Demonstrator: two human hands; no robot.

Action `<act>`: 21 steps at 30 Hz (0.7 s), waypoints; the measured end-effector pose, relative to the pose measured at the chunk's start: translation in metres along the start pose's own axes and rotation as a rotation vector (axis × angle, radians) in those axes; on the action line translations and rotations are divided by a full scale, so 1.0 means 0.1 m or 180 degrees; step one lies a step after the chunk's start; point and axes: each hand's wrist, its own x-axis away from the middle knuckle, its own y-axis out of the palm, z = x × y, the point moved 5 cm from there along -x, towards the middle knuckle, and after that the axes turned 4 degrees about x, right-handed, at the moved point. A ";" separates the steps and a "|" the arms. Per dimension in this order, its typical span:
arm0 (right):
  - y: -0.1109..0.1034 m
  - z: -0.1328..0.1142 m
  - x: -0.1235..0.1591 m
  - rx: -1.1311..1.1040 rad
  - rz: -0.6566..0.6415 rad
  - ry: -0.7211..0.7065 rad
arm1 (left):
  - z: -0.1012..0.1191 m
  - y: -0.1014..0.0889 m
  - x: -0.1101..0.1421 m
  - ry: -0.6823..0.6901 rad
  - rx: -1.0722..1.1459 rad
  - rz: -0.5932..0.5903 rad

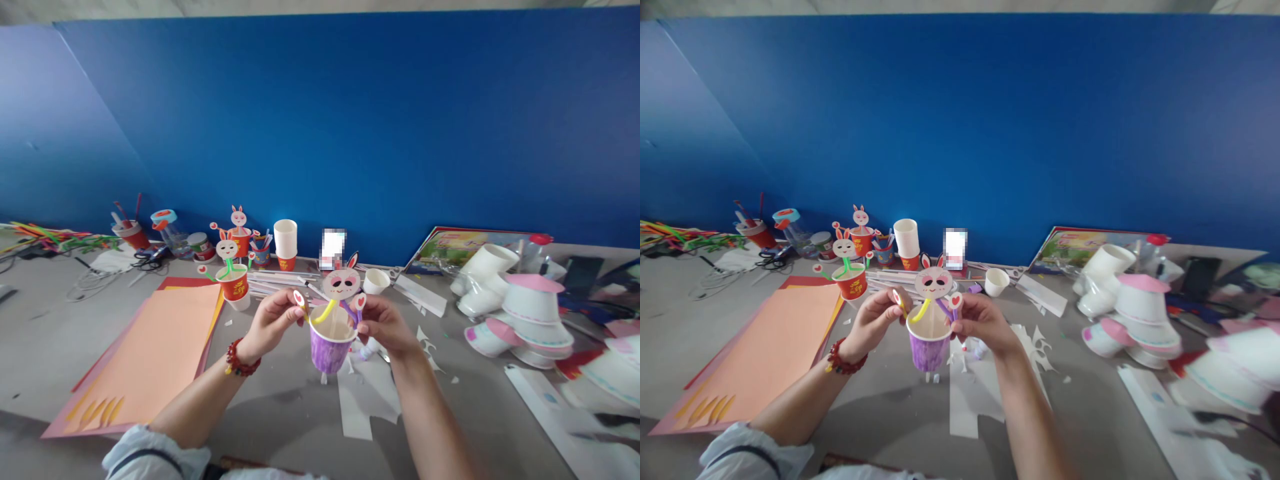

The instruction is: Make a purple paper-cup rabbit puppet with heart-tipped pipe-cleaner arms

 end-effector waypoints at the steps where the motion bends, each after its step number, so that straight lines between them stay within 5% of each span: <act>1: -0.01 0.01 0.00 0.0010 0.0017 0.0010 | 0.02 0.01 0.00 0.0055 -0.0030 -0.0025; 15: 0.03 0.00 -0.03 -0.0038 0.0205 0.0025 | -0.04 0.11 0.01 -0.0120 0.0830 -0.0510; 21: 0.01 -0.04 -0.03 -0.0154 0.0212 -0.0116 | -0.05 0.09 0.00 -0.0217 0.0653 -0.0477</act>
